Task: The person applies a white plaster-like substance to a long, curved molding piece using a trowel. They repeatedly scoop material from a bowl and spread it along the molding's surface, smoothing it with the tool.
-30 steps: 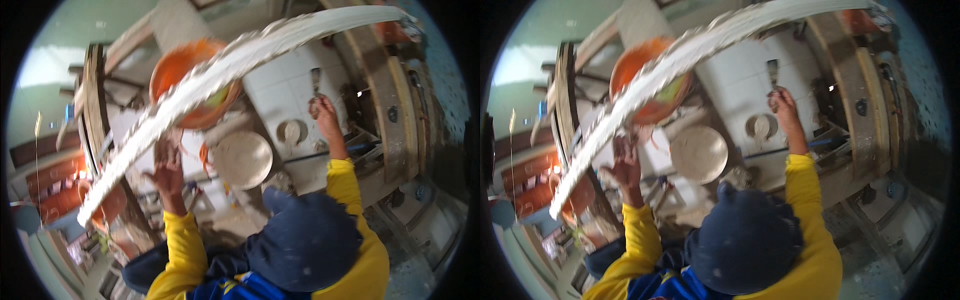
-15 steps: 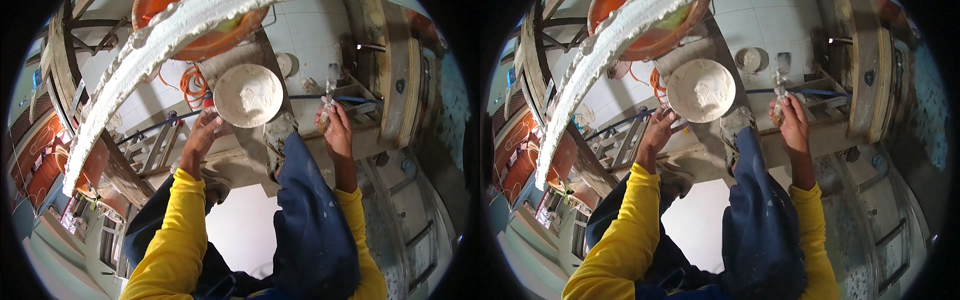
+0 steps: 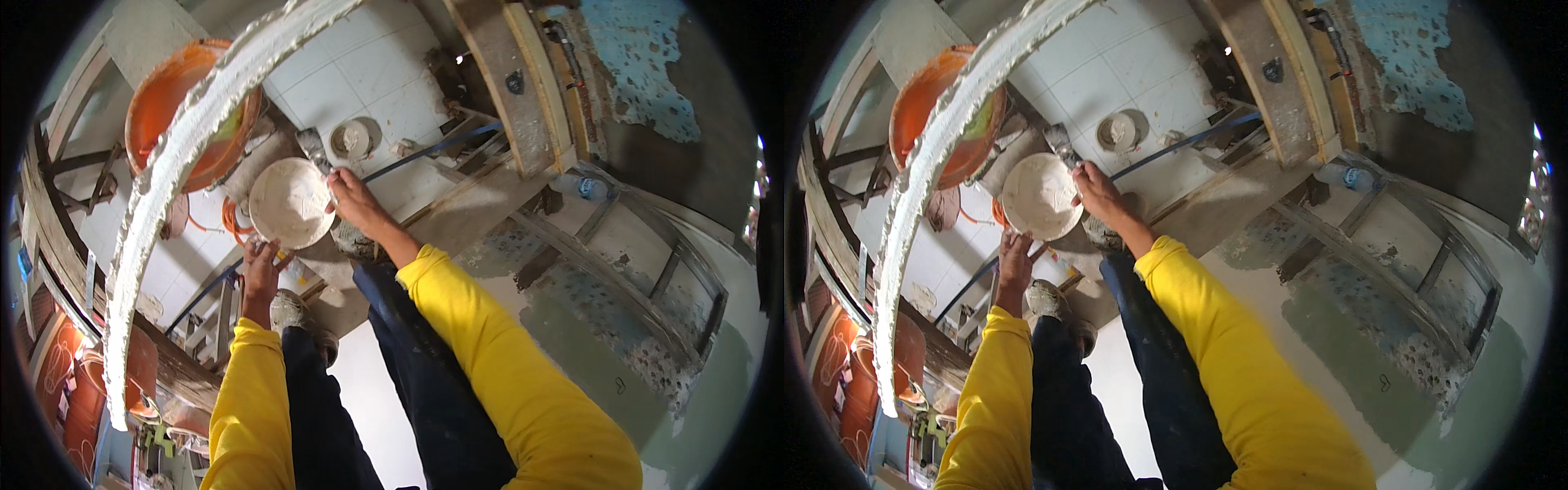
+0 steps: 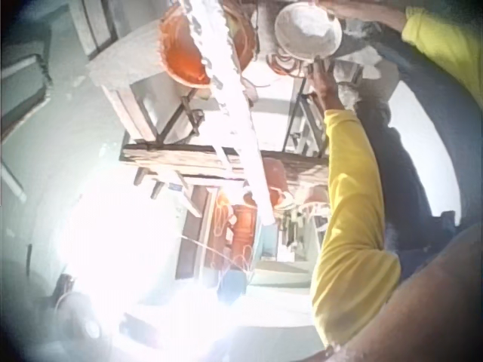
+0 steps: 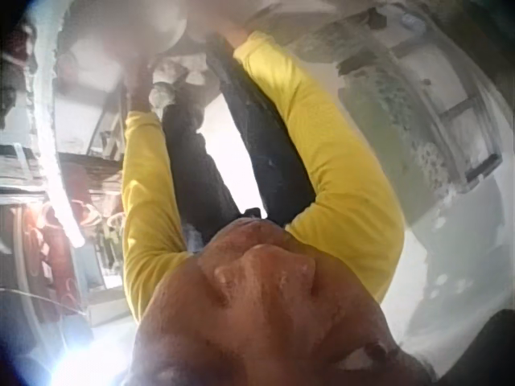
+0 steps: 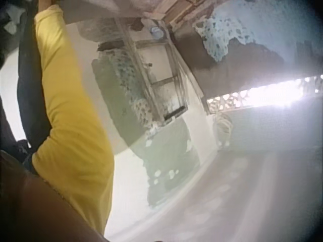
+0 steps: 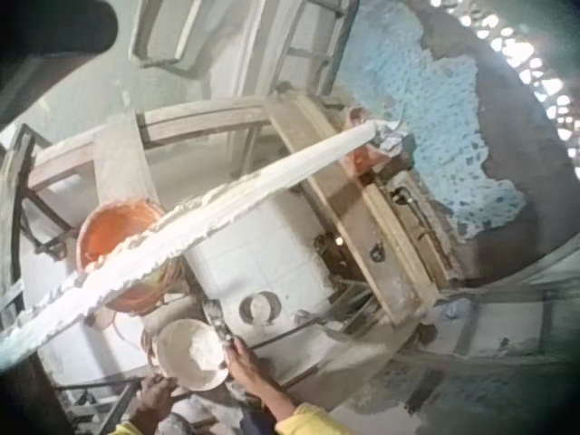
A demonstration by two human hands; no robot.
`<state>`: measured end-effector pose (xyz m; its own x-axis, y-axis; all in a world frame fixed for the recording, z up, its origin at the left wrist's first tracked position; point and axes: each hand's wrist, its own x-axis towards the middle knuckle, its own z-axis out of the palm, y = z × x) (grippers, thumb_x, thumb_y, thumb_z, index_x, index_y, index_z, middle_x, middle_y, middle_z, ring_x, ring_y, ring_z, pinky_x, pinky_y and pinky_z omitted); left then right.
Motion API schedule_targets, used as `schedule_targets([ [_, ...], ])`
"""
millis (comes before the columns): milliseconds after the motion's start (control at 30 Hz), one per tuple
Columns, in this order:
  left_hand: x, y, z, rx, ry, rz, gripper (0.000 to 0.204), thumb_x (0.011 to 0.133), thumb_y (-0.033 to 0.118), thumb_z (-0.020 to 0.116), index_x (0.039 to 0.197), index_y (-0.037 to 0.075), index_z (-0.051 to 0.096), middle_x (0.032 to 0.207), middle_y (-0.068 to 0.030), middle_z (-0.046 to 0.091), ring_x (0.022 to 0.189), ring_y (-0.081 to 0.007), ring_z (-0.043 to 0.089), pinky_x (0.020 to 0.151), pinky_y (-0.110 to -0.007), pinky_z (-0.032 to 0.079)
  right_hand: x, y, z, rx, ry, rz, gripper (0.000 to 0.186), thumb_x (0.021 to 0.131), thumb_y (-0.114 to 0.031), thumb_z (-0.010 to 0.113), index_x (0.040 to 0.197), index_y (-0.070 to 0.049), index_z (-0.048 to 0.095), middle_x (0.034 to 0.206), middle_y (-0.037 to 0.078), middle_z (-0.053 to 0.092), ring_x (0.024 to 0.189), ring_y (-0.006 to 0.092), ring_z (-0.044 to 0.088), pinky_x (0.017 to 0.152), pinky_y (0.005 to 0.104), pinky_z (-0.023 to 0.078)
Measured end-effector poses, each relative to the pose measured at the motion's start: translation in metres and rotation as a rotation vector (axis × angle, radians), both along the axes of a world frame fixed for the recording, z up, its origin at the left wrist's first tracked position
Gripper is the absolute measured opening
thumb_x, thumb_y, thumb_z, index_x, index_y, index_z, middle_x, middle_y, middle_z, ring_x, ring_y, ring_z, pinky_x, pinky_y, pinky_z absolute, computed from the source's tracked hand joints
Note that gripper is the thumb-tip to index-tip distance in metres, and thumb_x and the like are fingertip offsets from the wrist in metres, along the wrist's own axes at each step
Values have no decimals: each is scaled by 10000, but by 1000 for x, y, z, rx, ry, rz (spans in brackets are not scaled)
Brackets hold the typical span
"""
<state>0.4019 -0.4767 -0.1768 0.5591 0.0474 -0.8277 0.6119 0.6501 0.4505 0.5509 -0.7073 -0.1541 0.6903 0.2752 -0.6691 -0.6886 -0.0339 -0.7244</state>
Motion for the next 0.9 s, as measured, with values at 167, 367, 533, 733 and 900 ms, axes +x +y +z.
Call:
schedule_targets([
  [167,-14,-6,50,-76,-30,-28,480,929,90,658,1368,162,479,1366,-69,583,1225,-261,615,967,-579,573,-16,-9,57,-16,-99,39,354,1098,-368,470,1183,-26,500,967,92,583,724,185,670,648,341,537],
  [367,39,-30,193,-49,-177,-210,625,912,178,707,1467,69,440,1357,-141,598,1230,-304,621,984,-533,554,-31,-84,217,-319,-258,8,226,1054,-253,577,1153,-50,586,960,100,652,720,215,654,653,388,536],
  [533,94,-76,257,-37,-201,-390,617,880,117,749,1440,54,499,1251,-126,652,1118,-280,681,913,-476,618,13,-145,343,-874,-1122,796,182,934,-142,641,1108,-98,670,958,87,638,922,253,664,772,420,542],
  [733,140,-137,291,-9,-295,-373,709,829,79,785,1467,35,479,1270,-123,640,1111,-267,689,913,-442,628,123,-197,362,-995,-1331,1032,310,896,-121,614,1194,-59,671,1020,89,630,982,273,649,809,402,558],
  [900,208,-209,336,97,-323,-216,709,817,-20,766,1467,11,486,1326,-107,635,1164,-235,659,1000,-375,557,118,-268,341,-924,-791,836,210,957,-120,584,1131,-30,657,959,163,660,869,349,684,749,448,574],
])
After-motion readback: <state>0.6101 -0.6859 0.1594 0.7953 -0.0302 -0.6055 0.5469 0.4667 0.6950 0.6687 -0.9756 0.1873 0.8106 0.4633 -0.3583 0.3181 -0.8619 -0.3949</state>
